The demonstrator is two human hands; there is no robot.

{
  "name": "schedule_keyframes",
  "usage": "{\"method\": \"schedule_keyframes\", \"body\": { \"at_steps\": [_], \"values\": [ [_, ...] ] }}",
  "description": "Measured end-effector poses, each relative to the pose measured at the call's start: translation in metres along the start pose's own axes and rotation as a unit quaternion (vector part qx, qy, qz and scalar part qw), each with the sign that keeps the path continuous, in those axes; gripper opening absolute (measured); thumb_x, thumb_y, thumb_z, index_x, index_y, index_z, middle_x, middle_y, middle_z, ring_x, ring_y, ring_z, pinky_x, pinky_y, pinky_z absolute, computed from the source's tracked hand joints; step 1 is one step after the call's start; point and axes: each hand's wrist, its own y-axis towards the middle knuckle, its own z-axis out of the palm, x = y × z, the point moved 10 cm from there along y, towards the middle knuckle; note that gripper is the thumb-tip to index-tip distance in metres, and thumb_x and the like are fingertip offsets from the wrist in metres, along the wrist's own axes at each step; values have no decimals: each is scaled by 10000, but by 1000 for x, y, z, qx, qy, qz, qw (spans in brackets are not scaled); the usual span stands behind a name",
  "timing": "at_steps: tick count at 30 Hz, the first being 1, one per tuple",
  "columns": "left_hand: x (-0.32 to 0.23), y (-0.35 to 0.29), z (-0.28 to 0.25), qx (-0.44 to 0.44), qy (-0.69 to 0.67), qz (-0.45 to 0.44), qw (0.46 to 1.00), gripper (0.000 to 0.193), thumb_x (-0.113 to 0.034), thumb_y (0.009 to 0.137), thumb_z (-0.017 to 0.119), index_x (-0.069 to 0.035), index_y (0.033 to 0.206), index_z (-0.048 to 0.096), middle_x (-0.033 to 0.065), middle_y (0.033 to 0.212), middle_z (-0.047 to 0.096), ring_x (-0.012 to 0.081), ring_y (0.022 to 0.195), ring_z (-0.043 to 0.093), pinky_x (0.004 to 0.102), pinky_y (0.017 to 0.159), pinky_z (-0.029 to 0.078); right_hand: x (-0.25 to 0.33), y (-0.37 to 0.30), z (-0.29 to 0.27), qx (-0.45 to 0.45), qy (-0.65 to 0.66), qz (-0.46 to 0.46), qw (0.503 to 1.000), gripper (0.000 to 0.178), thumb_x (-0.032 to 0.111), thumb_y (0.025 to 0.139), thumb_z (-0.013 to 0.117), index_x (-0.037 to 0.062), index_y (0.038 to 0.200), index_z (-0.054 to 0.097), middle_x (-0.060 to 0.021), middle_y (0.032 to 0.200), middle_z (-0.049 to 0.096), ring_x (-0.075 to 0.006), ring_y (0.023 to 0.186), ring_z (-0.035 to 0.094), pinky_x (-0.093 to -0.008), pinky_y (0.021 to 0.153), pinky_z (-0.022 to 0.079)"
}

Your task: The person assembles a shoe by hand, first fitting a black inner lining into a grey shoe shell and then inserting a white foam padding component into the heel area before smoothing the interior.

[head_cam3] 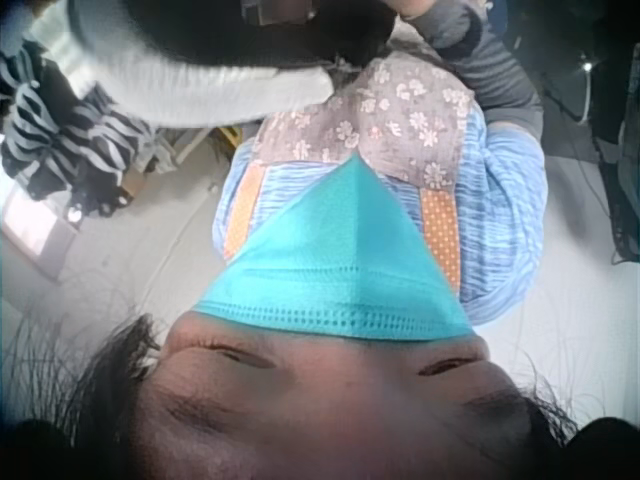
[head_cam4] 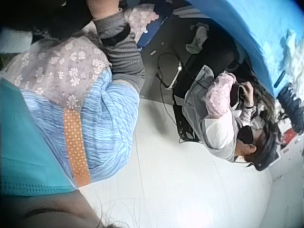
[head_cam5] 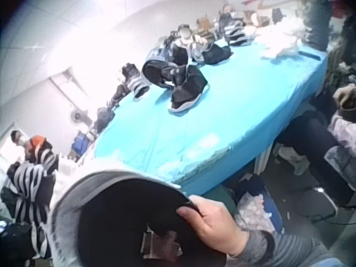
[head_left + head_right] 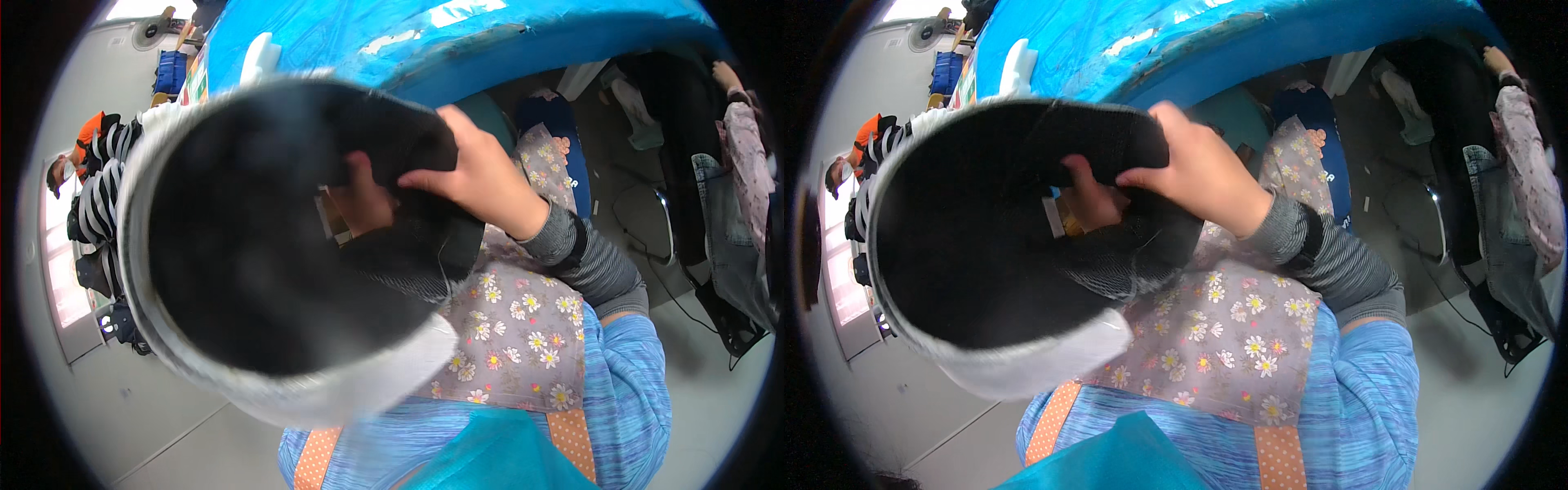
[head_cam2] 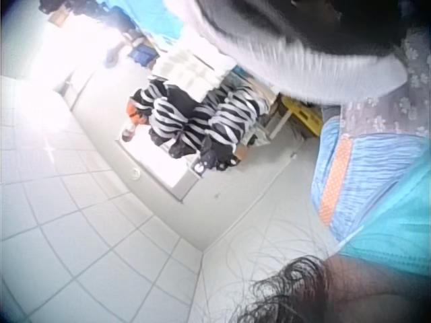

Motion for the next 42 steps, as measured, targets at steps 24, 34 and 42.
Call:
{"method": "schedule_keyframes", "body": {
  "at_steps": [24,34,42],
  "values": [
    [-12,8,4,69,170,34,983,476,-311,931,715,21,1247,586,110,1184,649,192,1075,609,324,942,475,-4,-14,-11,-60,88,9,994,523,228,792,852,18,1111,494,-160,962,687,-223,895,689,-339,778,532],
    [-37,12,-5,31,31,-43,998,517,-457,1004,552,-37,1305,566,92,1216,632,219,1123,591,396,999,440,5,-24,16,168,-215,-24,962,558,299,808,812,27,1181,499,-224,685,623,-429,693,649,-439,621,535],
    [-8,5,-6,-27,-145,-182,972,488,-475,989,555,-97,1297,563,80,1166,631,263,1099,586,425,984,435,1,-28,19,168,-206,-82,961,585,336,783,822,64,1179,490,-179,695,634,-392,672,656,-431,599,519]
  ]
}}
